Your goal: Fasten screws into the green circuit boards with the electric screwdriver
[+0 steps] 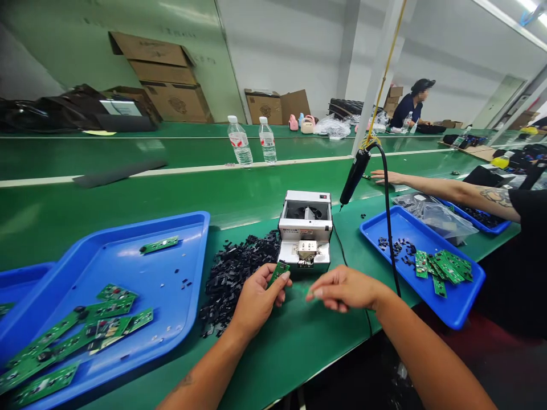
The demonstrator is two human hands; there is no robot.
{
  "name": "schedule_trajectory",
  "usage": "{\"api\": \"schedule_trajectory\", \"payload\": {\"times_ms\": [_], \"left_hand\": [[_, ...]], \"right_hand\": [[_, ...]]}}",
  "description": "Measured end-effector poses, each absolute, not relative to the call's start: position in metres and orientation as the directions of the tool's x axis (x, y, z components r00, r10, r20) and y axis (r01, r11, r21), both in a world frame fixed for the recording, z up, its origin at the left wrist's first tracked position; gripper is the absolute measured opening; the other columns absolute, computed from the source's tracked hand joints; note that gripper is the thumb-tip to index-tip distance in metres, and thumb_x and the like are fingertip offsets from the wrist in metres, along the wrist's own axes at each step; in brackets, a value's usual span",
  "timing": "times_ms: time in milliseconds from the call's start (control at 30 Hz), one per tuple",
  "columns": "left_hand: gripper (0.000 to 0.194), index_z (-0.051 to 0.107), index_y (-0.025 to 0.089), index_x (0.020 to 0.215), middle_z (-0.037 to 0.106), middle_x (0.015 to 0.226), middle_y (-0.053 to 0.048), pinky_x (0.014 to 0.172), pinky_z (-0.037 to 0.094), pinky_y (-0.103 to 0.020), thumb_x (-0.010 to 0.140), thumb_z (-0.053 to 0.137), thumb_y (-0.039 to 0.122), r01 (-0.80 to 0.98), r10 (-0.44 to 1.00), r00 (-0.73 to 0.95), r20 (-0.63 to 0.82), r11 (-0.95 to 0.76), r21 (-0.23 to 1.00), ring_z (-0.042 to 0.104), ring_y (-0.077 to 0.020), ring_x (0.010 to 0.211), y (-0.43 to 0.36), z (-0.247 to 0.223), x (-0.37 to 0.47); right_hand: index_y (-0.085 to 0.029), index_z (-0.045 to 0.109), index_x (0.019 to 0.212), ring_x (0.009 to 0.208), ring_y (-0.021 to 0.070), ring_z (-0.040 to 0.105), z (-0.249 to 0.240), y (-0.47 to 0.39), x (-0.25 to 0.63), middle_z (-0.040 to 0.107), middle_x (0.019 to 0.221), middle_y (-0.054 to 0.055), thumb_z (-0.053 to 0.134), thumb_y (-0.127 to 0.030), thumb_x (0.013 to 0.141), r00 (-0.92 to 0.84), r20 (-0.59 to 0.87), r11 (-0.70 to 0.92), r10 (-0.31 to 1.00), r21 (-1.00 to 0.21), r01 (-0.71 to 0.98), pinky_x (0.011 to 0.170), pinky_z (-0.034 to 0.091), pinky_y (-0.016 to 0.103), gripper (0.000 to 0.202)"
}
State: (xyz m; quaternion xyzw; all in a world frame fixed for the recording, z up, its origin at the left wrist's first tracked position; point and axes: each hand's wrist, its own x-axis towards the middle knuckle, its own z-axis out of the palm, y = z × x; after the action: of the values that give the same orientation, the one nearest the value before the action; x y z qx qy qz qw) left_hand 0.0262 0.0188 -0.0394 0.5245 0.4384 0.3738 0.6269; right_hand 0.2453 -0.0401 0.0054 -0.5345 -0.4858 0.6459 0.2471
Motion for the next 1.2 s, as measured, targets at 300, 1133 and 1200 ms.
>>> {"api": "schedule_trajectory", "payload": {"times_ms": [300, 1133, 1200], "left_hand": [[0.032, 0.060, 0.018, 0.082, 0.069, 0.072, -0.001, 0.044, 0.043, -0.020, 0.080, 0.072, 0.047, -0.011, 0.931, 0.338, -0.140, 0.153, 0.988, 0.052, -0.0090, 0.048, 0.019, -0.042, 0.026], [0.042, 0.059, 0.016, 0.088, 0.072, 0.080, -0.005, 0.035, 0.045, -0.020, 0.079, 0.073, 0.055, -0.128, 0.867, 0.454, -0.207, 0.293, 0.948, 0.055, -0.0089, 0.045, 0.013, -0.041, 0.037], [0.043, 0.059, 0.016, 0.088, 0.072, 0.080, -0.005, 0.033, 0.043, -0.019, 0.077, 0.074, 0.055, -0.128, 0.870, 0.444, -0.213, 0.297, 0.946, 0.054, -0.0086, 0.044, 0.013, -0.041, 0.036]], "right_hand": [[-0.017, 0.072, 0.102, 0.044, 0.0062, 0.051, -0.017, -0.077, 0.236, 0.064, 0.060, -0.004, 0.065, -0.052, 0.091, -0.353, -0.460, -0.431, 0.815, -0.888, 0.161, 0.047, 0.041, 0.018, 0.038], [-0.015, 0.014, 0.160, 0.149, 0.0369, 0.031, -0.004, 0.073, 0.328, 0.028, 0.161, 0.024, 0.080, -0.063, 0.068, 0.661, 0.524, 0.014, 0.537, -0.789, 0.614, 0.121, 0.027, 0.056, 0.123], [-0.011, 0.012, 0.159, 0.145, 0.0350, 0.038, 0.002, 0.106, 0.339, 0.036, 0.157, 0.026, 0.077, -0.064, 0.069, 0.678, 0.498, 0.048, 0.541, -0.823, 0.566, 0.119, 0.032, 0.054, 0.122]]}}
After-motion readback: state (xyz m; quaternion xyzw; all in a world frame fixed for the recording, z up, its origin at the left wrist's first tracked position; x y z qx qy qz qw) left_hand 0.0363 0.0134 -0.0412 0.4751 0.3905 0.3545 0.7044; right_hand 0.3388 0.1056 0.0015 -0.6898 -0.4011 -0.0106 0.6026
